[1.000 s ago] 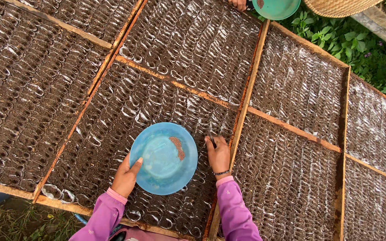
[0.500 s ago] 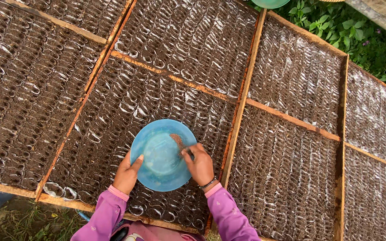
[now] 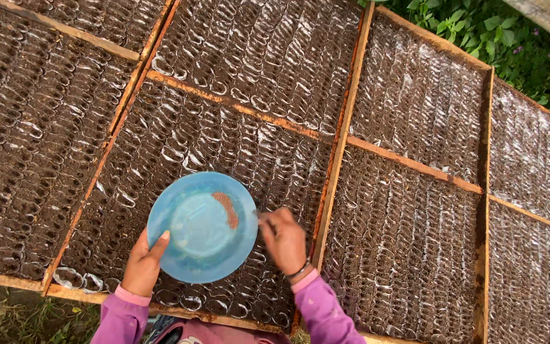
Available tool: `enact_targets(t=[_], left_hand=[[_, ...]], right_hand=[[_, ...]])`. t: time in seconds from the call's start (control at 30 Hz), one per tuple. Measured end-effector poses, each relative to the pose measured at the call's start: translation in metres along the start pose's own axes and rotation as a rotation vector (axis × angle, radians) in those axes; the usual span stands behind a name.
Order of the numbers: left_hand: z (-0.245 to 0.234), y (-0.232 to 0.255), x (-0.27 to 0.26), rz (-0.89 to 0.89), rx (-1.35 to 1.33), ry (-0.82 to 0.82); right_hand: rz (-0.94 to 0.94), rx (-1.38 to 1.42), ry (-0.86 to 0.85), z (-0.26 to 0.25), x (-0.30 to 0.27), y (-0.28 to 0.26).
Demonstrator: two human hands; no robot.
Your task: The person holds a blue bowl in the left hand and uses the right hand to pick small seeds, placing them into individual cells of a seedling tray. The action is repeated across multiple trays arranged on a wooden frame.
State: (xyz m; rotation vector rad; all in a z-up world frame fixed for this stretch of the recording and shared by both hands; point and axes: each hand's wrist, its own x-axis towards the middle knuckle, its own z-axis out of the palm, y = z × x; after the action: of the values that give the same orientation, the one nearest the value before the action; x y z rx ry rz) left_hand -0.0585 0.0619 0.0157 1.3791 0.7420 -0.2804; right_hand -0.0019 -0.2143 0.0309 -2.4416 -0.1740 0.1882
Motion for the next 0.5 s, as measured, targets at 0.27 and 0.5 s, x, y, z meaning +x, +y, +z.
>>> enact_targets(t=[0.27, 0.5], left_hand=[[0.008, -0.017, -0.003, -0.041, -0.062, -0.049], [0.010, -0.011, 0.004, 0.003, -0.052, -0.028]], right_hand=[[-0.123, -0.344, -0.159, 0.039, -0.014, -0.015], [0.112, 0.193, -0.036, 0.017, 0.010, 0.004]])
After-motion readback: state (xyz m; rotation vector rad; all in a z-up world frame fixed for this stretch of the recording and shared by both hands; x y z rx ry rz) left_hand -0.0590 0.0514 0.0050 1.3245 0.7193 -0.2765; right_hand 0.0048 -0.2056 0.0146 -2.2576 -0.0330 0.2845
